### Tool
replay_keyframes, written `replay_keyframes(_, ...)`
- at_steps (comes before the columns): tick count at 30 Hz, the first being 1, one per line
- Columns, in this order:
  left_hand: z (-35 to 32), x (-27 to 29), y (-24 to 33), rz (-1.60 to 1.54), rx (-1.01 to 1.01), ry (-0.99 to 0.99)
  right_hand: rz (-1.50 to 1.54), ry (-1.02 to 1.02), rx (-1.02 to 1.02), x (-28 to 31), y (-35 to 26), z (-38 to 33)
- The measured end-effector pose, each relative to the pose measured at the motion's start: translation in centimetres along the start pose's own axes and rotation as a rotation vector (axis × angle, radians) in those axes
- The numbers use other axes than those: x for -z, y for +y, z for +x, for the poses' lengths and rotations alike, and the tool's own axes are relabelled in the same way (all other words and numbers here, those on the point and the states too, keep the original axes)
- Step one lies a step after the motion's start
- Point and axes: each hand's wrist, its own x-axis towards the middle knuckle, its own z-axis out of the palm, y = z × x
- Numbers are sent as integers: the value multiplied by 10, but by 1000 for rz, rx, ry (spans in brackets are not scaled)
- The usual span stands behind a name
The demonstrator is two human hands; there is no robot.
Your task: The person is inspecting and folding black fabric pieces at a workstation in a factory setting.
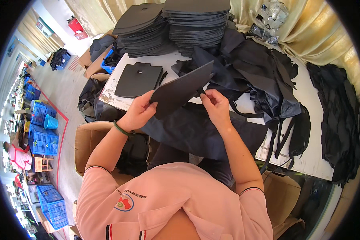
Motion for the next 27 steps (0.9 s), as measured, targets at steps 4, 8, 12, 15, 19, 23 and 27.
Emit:
replay_keyframes(4, 2, 3, 6, 160, 117, -150, 74, -17, -18, 5, 6, -7)
replay_keyframes(8, 17, 3, 9, 116, -251, -646, -236, -16, 427, 13, 6, -5)
replay_keyframes(12, 28, -22, -5, -9, 7, -363, 3, -281, 90, 19, -6, -13)
replay_keyframes(15, 41, -57, -21, 152, -104, -108, 82, -321, 51, 13, -18, -19)
replay_keyframes(19, 48, -77, -21, 386, -319, -6, 538, -421, -344, 28, -35, -22)
replay_keyframes(23, 56, -85, -11, 674, -559, 15, 528, -500, -551, 48, -50, -24)
replay_keyframes(27, 60, -73, -6, 310, -295, -33, 59, -577, -362, 63, -51, -13)
